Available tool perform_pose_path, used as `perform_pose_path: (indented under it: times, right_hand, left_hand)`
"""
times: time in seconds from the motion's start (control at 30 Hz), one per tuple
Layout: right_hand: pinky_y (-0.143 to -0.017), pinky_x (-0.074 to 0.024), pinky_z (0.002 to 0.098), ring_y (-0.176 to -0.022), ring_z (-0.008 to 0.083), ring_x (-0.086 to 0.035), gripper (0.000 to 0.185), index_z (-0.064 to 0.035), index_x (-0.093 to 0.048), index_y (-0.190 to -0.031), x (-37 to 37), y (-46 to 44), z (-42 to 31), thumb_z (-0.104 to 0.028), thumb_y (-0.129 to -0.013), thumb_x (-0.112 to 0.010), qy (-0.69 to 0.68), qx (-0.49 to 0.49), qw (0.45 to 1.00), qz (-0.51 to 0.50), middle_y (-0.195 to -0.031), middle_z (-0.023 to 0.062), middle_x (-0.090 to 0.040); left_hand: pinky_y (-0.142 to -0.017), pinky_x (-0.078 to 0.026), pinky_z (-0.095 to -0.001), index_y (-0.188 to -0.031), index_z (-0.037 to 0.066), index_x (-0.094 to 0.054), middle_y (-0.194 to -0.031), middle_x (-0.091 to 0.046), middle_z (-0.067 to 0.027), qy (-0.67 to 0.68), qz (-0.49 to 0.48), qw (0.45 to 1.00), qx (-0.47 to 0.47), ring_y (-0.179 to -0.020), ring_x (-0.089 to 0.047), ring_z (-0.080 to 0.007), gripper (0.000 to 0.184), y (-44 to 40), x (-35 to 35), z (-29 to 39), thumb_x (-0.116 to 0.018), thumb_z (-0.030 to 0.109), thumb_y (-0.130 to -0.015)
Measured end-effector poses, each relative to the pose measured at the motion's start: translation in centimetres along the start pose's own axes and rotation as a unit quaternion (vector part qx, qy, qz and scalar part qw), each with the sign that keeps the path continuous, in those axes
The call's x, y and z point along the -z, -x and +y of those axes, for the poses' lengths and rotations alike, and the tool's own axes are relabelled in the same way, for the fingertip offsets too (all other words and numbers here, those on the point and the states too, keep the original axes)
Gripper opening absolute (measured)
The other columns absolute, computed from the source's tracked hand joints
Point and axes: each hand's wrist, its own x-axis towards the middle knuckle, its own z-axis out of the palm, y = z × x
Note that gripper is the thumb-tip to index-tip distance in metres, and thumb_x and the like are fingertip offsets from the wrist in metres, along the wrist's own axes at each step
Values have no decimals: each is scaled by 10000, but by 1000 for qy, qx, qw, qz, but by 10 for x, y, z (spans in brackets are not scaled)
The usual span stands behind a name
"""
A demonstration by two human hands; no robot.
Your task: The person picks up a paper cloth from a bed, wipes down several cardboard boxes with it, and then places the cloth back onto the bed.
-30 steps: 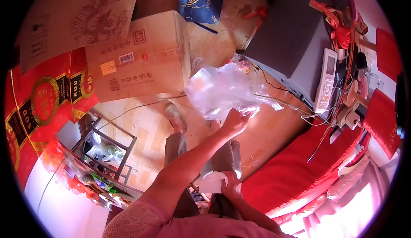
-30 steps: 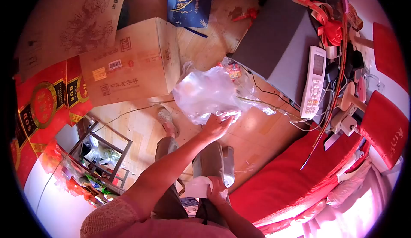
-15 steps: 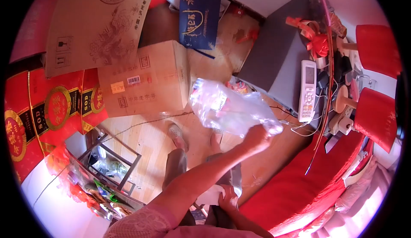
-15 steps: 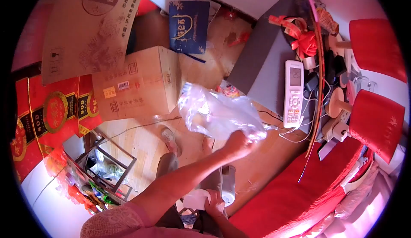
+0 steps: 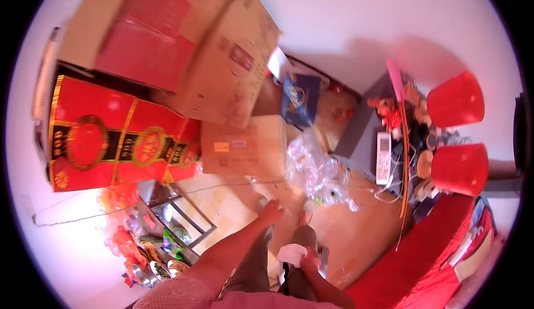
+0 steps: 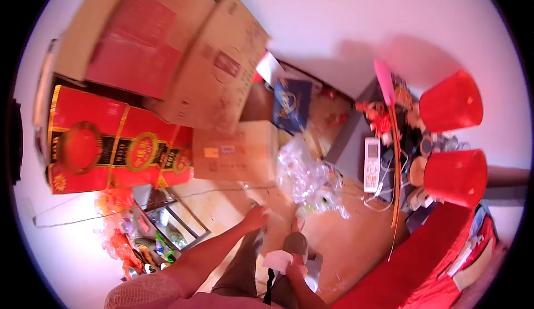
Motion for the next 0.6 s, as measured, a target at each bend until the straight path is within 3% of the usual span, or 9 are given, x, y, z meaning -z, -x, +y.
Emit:
perform_pose_path:
  times: [0.03, 0.1, 0.17, 0.3, 0.33, 0.4, 0.5, 0.53, 0.6]
  right_hand:
    - [-701, -449, 439, -848, 354, -547, 265, -101, -510, -977, 1, -5, 4, -134, -715, -525, -4, 1, 1000, -10, -936, 154, -544]
    - [-718, -444, 441, -849, 368, -547, 263, -75, -507, -970, 24, -14, -10, -132, -713, -515, -24, 3, 999, -28, -918, 185, -556]
    - [-732, -438, 443, -839, 381, -549, 263, -44, -505, -957, 64, -14, -34, -125, -707, -503, -54, 4, 998, -43, -877, 228, -567]
    - [-742, -442, 430, -846, 379, -554, 315, -28, -518, -971, 121, -35, -51, -138, -675, -525, -64, 53, 996, 33, -886, 229, -575]
    - [-763, -436, 429, -853, 393, -552, 376, -13, -485, -1035, 126, -51, -42, -127, -678, -502, -67, 83, 993, 45, -913, 245, -567]
    - [-757, -441, 407, -858, 360, -561, 362, 5, -515, -996, 152, -75, -47, -107, -653, -540, -99, 105, 989, 40, -896, 228, -577]
    - [-729, -447, 371, -827, 323, -572, 290, 2, -561, -902, 172, -115, -56, -91, -628, -586, -177, 178, 967, 51, -858, 187, -594]
    - [-666, -454, 300, -748, 182, -574, 278, 19, -540, -908, 183, -116, -76, -55, -644, -586, -158, 213, 959, 95, -780, 125, -597]
    - [-679, -447, 287, -772, 162, -565, 264, 20, -545, -913, 220, -96, -145, -48, -658, -567, -189, 247, 948, 69, -808, 106, -597]
  left_hand:
    - [-803, -416, -400, -1046, 18, -523, -938, -561, -195, -6, -104, 993, 63, -894, -529, -338, 378, 19, 28, -5, -505, 275, -770]
    - [-743, -456, -384, -1005, 29, -558, -864, -596, -172, -29, -63, 994, 80, -794, -582, -306, 337, 65, 71, -11, -489, 270, -779]
    - [-698, -470, -365, -933, 46, -602, -863, -605, -157, 61, 42, 987, 139, -777, -597, -258, 303, 115, 98, -30, -520, 275, -752]
    - [-566, -476, -278, -966, 32, -587, -801, -605, -105, 287, 105, 896, 323, -655, -595, -152, 280, 186, 142, -20, -548, 231, -773]
    - [-564, -474, -271, -974, 31, -584, -800, -603, -100, 312, 113, 885, 326, -653, -591, -152, 284, 194, 147, -13, -547, 229, -773]
    - [-561, -471, -257, -990, 29, -577, -797, -599, -88, 363, 121, 862, 332, -650, -584, -151, 293, 209, 152, -2, -544, 225, -774]
    - [-574, -474, -267, -1007, 19, -566, -805, -603, -94, 382, 128, 871, 279, -668, -588, -151, 312, 216, 164, 23, -546, 229, -777]
    - [-612, -476, -294, -1026, 22, -558, -831, -607, -123, 354, 126, 891, 254, -689, -597, -175, 333, 214, 166, 25, -532, 245, -780]
    - [-658, -470, -313, -1031, 27, -554, -855, -605, -143, 260, 132, 937, 193, -730, -598, -207, 343, 212, 186, 34, -517, 260, -782]
